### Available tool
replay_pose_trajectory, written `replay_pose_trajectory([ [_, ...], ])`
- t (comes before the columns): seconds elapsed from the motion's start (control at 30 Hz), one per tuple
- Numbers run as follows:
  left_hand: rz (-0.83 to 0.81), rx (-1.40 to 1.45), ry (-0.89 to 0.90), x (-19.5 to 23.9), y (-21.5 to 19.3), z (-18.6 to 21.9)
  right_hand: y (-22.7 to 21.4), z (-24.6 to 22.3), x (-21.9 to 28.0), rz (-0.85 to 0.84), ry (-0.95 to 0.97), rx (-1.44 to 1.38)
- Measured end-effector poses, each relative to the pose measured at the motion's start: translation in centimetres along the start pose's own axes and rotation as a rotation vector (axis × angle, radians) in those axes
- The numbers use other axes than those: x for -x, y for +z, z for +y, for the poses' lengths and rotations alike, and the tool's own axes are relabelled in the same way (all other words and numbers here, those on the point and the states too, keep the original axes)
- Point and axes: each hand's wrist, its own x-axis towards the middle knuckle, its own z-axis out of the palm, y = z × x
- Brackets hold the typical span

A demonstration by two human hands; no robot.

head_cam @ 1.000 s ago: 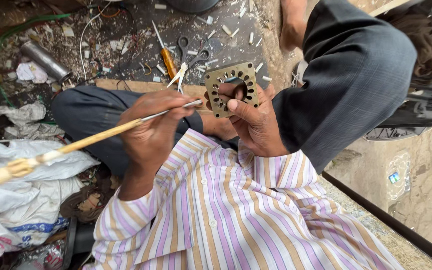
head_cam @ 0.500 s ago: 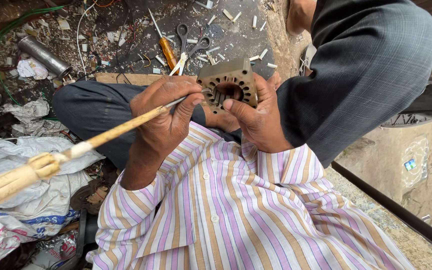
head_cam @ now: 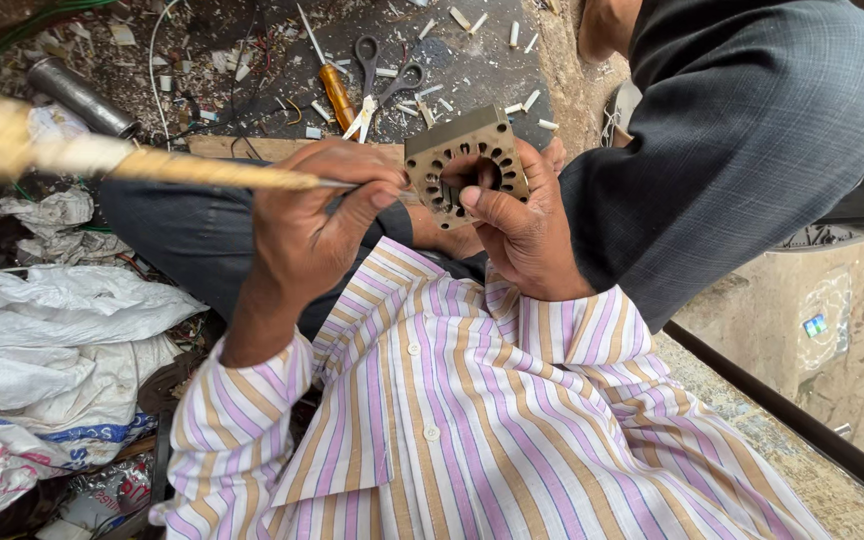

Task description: The person sits on the ground and uses scissors to trim wires inside a square metal component, then uses a wooden stick to adjust the internal parts. The person handles the component and tools throughout the clip.

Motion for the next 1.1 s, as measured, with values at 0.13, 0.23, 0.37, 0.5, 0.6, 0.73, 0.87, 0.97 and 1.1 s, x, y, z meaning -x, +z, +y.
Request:
replay_pose_trajectory([
  [0.13,0.11,0.068,-0.046,1.2,0.9,1.7,-0.1,0.2,-0.1,0.012,-0.003,0.01],
  [0.23,0.137,-0.011,-0.04,1.2,1.3,2.7,0.2,0.1,-0.1,-0.024,-0.029,0.027],
  [0.37,0.101,-0.121,-0.01,0.7,1.5,2.9,0.6,-0.1,-0.1,-0.029,-0.04,0.024],
  [0.5,0.091,-0.13,0.016,0.8,1.5,2.6,0.7,-0.2,0.1,-0.044,-0.063,0.056],
  [0.6,0.08,-0.219,0.015,0.8,1.6,2.4,0.7,-0.2,0.0,-0.051,-0.075,0.074],
  [0.73,0.101,-0.212,0.061,0.5,1.9,2.2,0.6,0.0,0.0,-0.038,-0.084,0.116],
  [0.87,0.094,-0.147,0.016,0.5,1.8,2.2,0.4,0.1,0.0,-0.032,-0.075,0.072],
  [0.97,0.128,-0.094,-0.021,0.7,1.8,2.1,0.3,0.1,0.0,-0.026,-0.087,0.098],
  [1.1,0.152,-0.101,-0.032,0.8,2.2,1.7,0.5,0.2,0.0,-0.024,-0.097,0.101],
])
